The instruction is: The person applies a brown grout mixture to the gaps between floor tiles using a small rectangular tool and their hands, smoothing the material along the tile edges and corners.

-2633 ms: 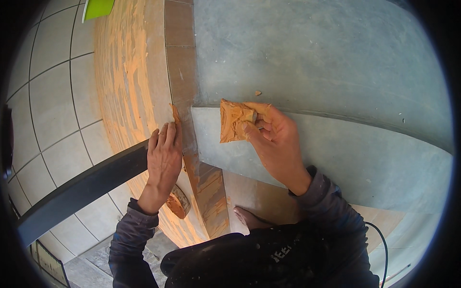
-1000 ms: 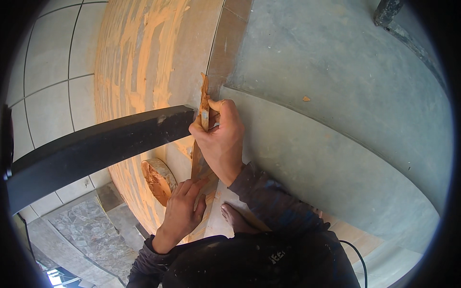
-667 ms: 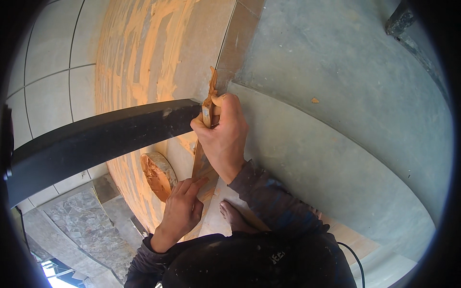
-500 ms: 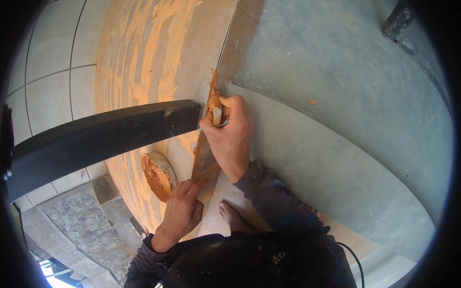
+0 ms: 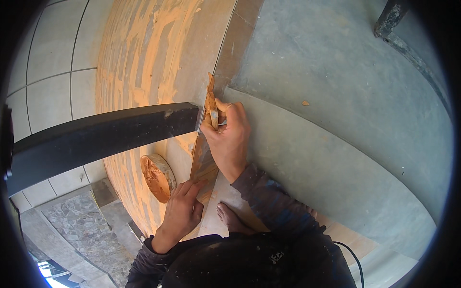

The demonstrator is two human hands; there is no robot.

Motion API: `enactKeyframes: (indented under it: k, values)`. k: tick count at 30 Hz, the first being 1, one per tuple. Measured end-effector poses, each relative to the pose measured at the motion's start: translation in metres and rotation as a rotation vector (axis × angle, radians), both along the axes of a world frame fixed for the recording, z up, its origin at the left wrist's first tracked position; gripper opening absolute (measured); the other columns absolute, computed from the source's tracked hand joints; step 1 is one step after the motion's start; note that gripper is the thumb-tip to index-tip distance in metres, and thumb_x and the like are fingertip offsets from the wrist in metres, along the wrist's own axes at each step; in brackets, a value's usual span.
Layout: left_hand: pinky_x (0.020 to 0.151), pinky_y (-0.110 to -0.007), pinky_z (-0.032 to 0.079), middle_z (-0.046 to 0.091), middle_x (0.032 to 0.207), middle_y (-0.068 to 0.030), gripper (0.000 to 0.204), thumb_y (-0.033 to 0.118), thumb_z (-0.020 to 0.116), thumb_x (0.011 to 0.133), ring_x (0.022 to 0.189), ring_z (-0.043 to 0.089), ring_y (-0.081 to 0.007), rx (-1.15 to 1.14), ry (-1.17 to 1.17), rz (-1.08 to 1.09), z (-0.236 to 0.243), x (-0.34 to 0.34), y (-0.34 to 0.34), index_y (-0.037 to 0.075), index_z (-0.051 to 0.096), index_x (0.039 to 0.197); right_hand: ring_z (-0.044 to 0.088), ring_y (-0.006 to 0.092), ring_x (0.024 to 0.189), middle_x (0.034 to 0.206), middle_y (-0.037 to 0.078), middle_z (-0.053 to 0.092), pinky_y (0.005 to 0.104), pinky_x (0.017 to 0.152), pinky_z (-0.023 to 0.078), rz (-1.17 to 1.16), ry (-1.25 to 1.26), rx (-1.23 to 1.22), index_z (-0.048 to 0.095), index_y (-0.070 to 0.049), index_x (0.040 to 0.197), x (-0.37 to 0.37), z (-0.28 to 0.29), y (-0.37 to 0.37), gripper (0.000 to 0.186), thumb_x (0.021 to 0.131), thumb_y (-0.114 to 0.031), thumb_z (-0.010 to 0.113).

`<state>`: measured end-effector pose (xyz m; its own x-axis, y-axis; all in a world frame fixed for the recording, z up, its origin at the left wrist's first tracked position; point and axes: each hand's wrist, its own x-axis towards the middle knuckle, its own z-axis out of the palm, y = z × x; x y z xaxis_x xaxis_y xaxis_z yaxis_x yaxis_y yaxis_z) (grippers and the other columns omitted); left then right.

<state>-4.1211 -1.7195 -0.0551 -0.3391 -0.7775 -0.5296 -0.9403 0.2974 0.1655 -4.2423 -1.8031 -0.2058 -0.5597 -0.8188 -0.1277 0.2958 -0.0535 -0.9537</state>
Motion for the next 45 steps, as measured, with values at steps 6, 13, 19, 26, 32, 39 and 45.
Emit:
enactKeyframes:
  k: [6, 13, 19, 26, 32, 39, 45]
  values:
    - [0.093, -0.049, 0.051, 0.064, 0.117, -0.0192, 0.052, -0.007, 0.059, 0.075, 0.108, 0.06, -0.0406, -0.002, 0.025, 0.036, -0.004, 0.005, -0.004, 0.0, 0.061, 0.127, 0.062, 0.0285, 0.08, 0.093, 0.013, 0.056, 0.0365, 0.068, 0.053, 0.006, 0.064, -0.001, 0.065, 0.004, 0.109, 0.007, -0.005, -0.004, 0.036, 0.075, 0.003, 0.076]
    - [0.093, -0.049, 0.051, 0.063, 0.118, -0.0191, 0.052, -0.006, 0.059, 0.075, 0.109, 0.06, -0.0404, 0.0, 0.026, 0.041, -0.009, 0.01, -0.01, 0.0, 0.061, 0.127, 0.062, 0.0286, 0.08, 0.092, 0.014, 0.056, 0.0365, 0.068, 0.053, 0.043, -0.004, 0.013, 0.065, 0.004, 0.11, 0.009, 0.0, -0.004, 0.035, 0.076, 0.004, 0.075]
    - [0.092, -0.049, 0.051, 0.063, 0.117, -0.0177, 0.053, -0.006, 0.06, 0.075, 0.108, 0.059, -0.0397, 0.02, 0.025, 0.04, -0.012, 0.012, -0.014, 0.001, 0.061, 0.127, 0.063, 0.0287, 0.08, 0.094, 0.014, 0.055, 0.0365, 0.069, 0.054, 0.075, -0.01, -0.024, 0.065, 0.005, 0.112, 0.013, -0.003, -0.001, 0.037, 0.077, 0.006, 0.076]
    - [0.093, -0.047, 0.05, 0.062, 0.118, -0.0158, 0.056, -0.004, 0.063, 0.075, 0.107, 0.059, -0.0375, 0.023, 0.014, 0.021, -0.013, 0.012, -0.015, 0.004, 0.06, 0.13, 0.061, 0.0316, 0.078, 0.094, 0.015, 0.055, 0.0383, 0.067, 0.053, 0.113, 0.003, -0.002, 0.063, 0.005, 0.105, 0.014, 0.0, 0.003, 0.032, 0.076, 0.006, 0.075]
    - [0.094, -0.045, 0.05, 0.062, 0.119, -0.0138, 0.059, -0.003, 0.066, 0.075, 0.107, 0.06, -0.0348, 0.018, -0.002, -0.008, -0.013, 0.013, -0.014, 0.006, 0.058, 0.133, 0.06, 0.0341, 0.075, 0.09, 0.015, 0.055, 0.0393, 0.065, 0.051, 0.152, 0.041, 0.035, 0.062, 0.004, 0.103, 0.015, 0.003, 0.007, 0.029, 0.076, 0.003, 0.074]
    - [0.094, -0.045, 0.05, 0.062, 0.118, -0.0133, 0.058, -0.002, 0.066, 0.075, 0.107, 0.06, -0.0346, 0.027, -0.015, -0.007, -0.01, 0.01, -0.011, 0.006, 0.059, 0.132, 0.061, 0.0361, 0.074, 0.092, 0.016, 0.056, 0.0405, 0.065, 0.051, 0.173, 0.088, 0.036, 0.062, 0.004, 0.103, 0.015, 0.011, 0.014, 0.029, 0.076, 0.001, 0.074]
    - [0.094, -0.046, 0.05, 0.062, 0.117, -0.0142, 0.058, -0.003, 0.065, 0.075, 0.107, 0.059, -0.0354, 0.002, 0.006, -0.02, -0.01, 0.0, -0.007, 0.005, 0.059, 0.132, 0.063, 0.0347, 0.075, 0.092, 0.016, 0.056, 0.0401, 0.066, 0.052, 0.217, 0.076, 0.033, 0.062, 0.004, 0.104, 0.01, 0.015, 0.031, 0.031, 0.076, 0.0, 0.076]
